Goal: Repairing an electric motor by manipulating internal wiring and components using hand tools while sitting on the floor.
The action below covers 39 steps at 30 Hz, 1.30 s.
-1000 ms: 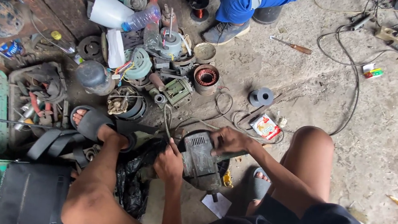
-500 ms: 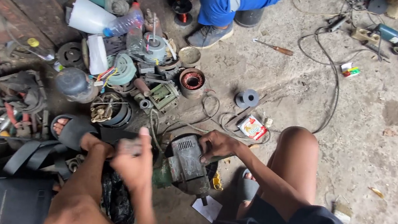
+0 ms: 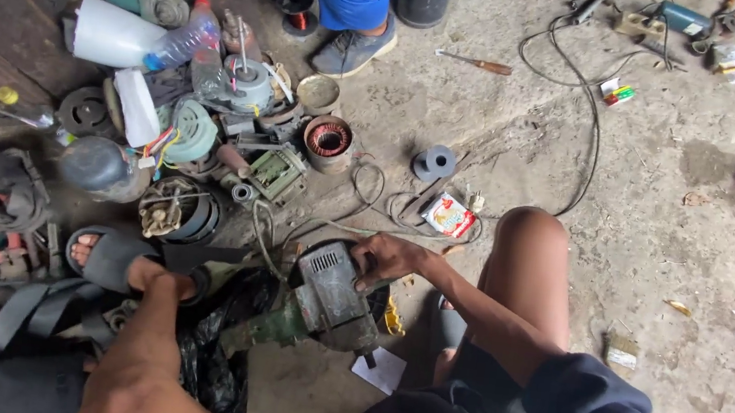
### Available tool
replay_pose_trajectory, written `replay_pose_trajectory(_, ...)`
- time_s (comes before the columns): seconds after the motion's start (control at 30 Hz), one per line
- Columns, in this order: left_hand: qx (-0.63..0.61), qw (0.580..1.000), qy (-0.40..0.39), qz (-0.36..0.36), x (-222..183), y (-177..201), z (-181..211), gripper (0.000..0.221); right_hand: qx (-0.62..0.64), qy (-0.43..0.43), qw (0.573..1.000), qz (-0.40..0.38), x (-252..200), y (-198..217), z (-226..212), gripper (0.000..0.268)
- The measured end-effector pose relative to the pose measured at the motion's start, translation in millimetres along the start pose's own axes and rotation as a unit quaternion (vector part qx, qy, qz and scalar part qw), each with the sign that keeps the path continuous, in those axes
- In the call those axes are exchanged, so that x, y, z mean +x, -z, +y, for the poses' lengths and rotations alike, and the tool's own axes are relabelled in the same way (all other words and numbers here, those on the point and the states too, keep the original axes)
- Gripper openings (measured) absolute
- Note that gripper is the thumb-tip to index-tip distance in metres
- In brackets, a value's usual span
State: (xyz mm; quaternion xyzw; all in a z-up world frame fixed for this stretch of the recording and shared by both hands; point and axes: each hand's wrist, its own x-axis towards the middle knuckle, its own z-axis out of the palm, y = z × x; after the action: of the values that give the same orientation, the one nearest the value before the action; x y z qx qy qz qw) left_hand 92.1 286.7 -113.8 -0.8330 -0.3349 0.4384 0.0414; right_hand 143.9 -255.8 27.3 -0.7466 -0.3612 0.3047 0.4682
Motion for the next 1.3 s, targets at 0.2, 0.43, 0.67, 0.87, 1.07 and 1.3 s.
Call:
replay_pose_trajectory(0.2, 0.255, 0.966, -0.045, -0.02, 5, 36, 17, 0.076, -0.028, -0.017, 0.999, -0.001, -1, 1, 1, 0.038)
replay_pose_trajectory(0.43, 0.294, 0.953, -0.057, 0.045, -48, 68, -3, 0.069, -0.02, -0.005, 1.0, 0.003, -3, -2, 2, 0.038)
replay_pose_trajectory(0.67, 0.208, 0.962, -0.04, 0.172, 25, 29, -5, 0.064, -0.007, 0.018, 1.0, 0.014, 5, 3, 1, 0.038)
replay_pose_trajectory(0.87, 0.198, 0.967, -0.019, 0.16, -15, 46, -6, 0.033, 0.032, 0.068, 0.997, -0.012, 7, -1, 7, 0.037)
replay_pose_trajectory(1.07, 0.339, 0.939, -0.026, 0.053, 62, 53, 13, 0.106, 0.007, 0.075, 0.997, -0.014, 13, 27, 7, 0.036)
replay_pose_trajectory(1.3, 0.248, 0.884, 0.265, 0.295, 71, 61, 29, 0.087, 0.022, 0.064, 0.998, -0.017, 13, 16, 16, 0.034)
